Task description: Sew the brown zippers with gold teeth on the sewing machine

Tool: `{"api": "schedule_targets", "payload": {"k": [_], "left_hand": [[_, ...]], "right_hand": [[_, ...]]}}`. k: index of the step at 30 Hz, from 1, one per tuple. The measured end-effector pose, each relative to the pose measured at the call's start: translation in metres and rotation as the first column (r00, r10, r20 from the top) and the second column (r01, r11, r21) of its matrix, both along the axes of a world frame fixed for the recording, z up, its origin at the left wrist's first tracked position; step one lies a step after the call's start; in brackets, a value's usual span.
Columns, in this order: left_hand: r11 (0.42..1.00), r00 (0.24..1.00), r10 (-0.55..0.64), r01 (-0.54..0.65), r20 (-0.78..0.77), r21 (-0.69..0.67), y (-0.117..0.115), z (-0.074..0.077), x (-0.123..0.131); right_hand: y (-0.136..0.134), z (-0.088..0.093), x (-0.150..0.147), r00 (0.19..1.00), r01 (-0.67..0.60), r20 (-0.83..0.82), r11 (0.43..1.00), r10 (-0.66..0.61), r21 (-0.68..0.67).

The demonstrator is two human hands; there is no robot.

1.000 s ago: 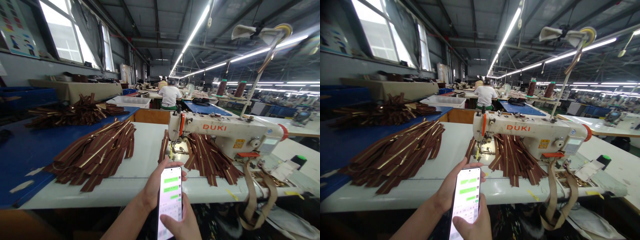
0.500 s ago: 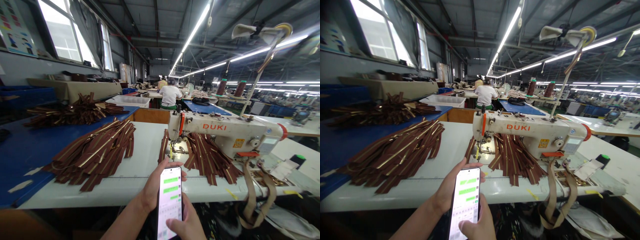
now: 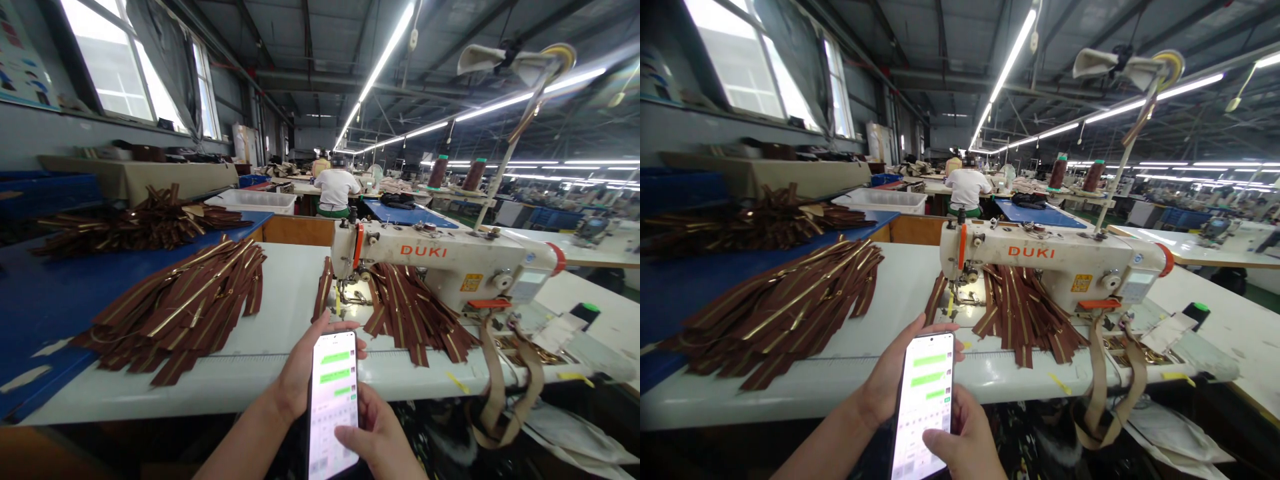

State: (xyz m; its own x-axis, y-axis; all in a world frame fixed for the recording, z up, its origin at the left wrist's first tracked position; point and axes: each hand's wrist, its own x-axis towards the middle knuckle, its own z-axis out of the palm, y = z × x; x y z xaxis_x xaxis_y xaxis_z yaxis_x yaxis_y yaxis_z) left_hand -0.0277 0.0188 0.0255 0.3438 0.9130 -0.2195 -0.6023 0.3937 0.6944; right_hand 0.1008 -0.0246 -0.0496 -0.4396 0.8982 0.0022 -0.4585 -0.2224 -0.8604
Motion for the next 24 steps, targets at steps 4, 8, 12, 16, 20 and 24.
{"api": "schedule_targets", "payload": {"k": [4,8,12,16,20,24], "left_hand": [[1.0,1.0,-0.009,0.009,-0.008,-0.001,0.002,-0.003,-0.002],[1.0,1.0,-0.023,0.023,0.006,0.001,0.004,-0.004,-0.002],[1.0,1.0,-0.019,0.019,0.003,0.01,0.003,-0.002,-0.001],[1.0,1.0,-0.006,0.006,-0.001,0.016,0.002,0.0,0.0],[1.0,1.0,-0.008,0.008,-0.009,0.006,0.0,0.002,0.001],[1.0,1.0,-0.007,0.007,-0.011,0.005,-0.001,0.003,0.002]], "right_hand": [[0.002,-0.001,0.002,0.999,-0.04,-0.009,0.999,0.04,-0.013],[0.002,0.001,0.003,0.999,-0.034,-0.003,0.999,0.034,-0.018],[0.001,0.003,0.003,1.0,-0.015,0.013,0.999,0.016,-0.029],[-0.001,0.004,-0.004,0.997,0.07,0.036,0.997,-0.069,-0.026],[-0.002,0.004,-0.012,0.987,0.154,0.037,0.988,-0.154,-0.012],[-0.003,0.004,-0.013,0.988,0.156,0.017,0.987,-0.156,-0.023]]}}
